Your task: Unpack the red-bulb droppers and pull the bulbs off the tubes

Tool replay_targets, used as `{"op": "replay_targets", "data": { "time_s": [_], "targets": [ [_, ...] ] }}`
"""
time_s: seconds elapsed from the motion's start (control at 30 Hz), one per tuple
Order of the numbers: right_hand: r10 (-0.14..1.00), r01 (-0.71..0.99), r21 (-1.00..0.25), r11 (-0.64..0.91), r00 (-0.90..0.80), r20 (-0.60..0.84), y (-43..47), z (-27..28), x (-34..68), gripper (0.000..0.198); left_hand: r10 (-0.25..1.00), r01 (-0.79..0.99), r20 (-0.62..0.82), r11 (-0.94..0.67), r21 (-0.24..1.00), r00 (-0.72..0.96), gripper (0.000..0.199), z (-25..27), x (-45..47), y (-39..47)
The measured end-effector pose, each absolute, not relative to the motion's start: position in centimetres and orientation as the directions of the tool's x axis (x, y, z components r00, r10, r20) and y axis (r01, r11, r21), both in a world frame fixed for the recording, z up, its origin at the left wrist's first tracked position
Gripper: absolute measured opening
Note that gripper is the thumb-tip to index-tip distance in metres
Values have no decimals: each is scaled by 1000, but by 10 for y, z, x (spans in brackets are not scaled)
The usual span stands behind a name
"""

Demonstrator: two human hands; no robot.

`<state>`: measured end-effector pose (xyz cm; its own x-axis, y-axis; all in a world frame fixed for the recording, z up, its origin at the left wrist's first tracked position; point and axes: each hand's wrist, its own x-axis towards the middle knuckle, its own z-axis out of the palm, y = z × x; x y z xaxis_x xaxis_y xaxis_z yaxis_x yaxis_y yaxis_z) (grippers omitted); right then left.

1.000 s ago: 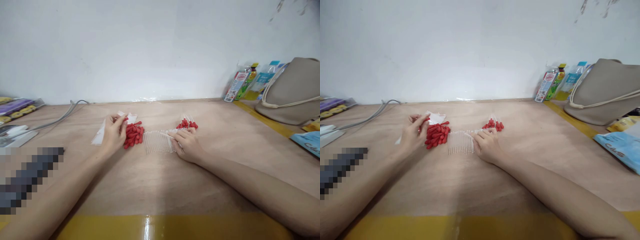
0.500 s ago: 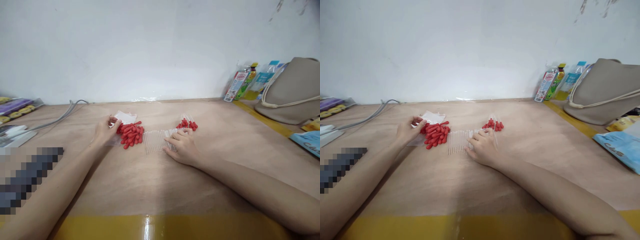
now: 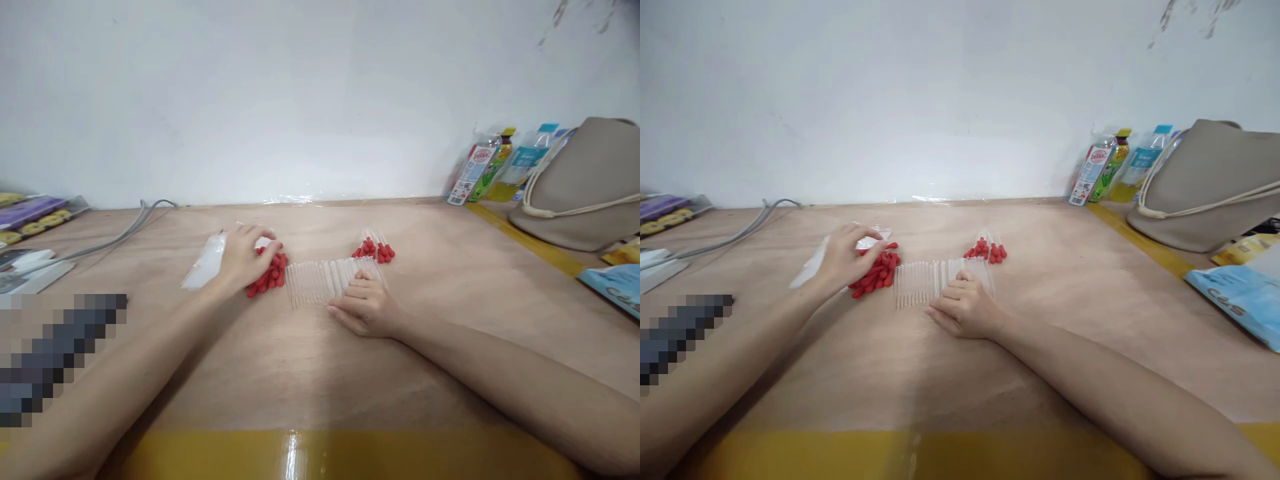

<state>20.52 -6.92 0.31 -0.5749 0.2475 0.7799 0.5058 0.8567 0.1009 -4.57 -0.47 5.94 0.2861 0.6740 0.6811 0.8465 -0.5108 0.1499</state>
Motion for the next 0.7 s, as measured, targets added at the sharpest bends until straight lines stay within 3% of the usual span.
{"op": "replay_targets", "data": {
  "time_s": [0.17, 0.23, 0.33, 0.5, 0.7],
  "targets": [
    [216, 448, 93, 889, -591, 778, -71, 0, 209, 21, 790, 787, 400, -576, 221, 465, 19, 59, 32, 7],
    [218, 449, 83, 890, -577, 787, -70, -1, 210, 20, 876, 814, 211, -481, 326, 433, 20, 57, 59, 15],
    [218, 444, 70, 893, -564, 797, -70, -1, 212, 19, 925, 851, 58, -369, 373, 375, 28, 56, 88, 28],
    [211, 438, 61, 897, -546, 811, -70, 1, 210, 19, 958, 886, -86, -215, 410, 272, 31, 57, 110, 41],
    [231, 448, 57, 892, -562, 794, -70, 0, 210, 20, 958, 836, -114, -168, 523, 264, 18, 56, 119, 42]
  ]
}}
